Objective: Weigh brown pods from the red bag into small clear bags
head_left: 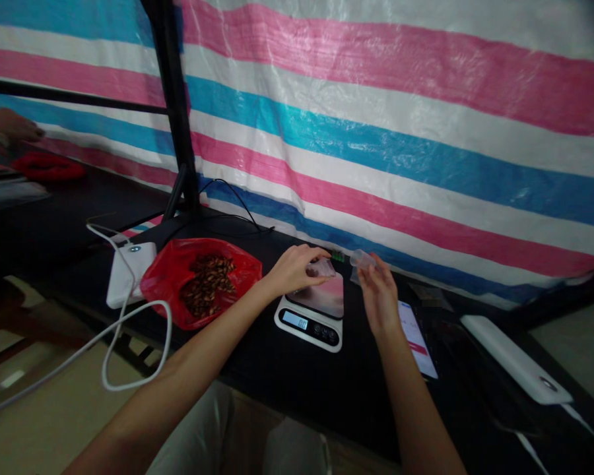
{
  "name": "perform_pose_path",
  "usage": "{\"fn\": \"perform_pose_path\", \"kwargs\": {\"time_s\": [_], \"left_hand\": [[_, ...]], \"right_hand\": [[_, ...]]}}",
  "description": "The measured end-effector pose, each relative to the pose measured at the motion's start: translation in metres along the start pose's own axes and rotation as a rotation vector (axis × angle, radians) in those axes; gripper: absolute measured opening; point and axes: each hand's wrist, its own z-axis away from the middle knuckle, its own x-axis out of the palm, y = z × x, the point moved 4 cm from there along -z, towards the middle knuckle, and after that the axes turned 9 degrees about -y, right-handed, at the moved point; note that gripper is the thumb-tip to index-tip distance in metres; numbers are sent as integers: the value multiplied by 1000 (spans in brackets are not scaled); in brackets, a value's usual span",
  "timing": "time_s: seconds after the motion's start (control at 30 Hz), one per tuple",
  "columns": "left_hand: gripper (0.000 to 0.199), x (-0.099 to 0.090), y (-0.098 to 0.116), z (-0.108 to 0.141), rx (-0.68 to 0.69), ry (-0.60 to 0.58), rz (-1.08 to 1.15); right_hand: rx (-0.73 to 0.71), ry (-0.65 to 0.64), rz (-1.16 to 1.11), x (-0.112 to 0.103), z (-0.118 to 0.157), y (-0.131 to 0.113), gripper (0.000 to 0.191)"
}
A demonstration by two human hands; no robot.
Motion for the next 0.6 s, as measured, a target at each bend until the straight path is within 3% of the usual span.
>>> {"fn": "perform_pose_path", "kwargs": {"time_s": [0.1,0.27,0.4,0.5,0.6], "left_hand": [[54,-3,-1,2,23,61,-18],[31,-27,-12,5,-42,308,-112],[23,-30,-2,9,16,350,-130],[22,-36,13,36,54,432,-104],[22,-54,21,92,-27,622,-111]], "right_hand": [[8,1,1,-1,-1,1,36],[13,-17,2,0,-1,-1,36],[6,4,-17,1,-1,-1,29],[9,17,-48,-2,-2,-4,27],[21,5,-49,-5,-5,-10,27]]}}
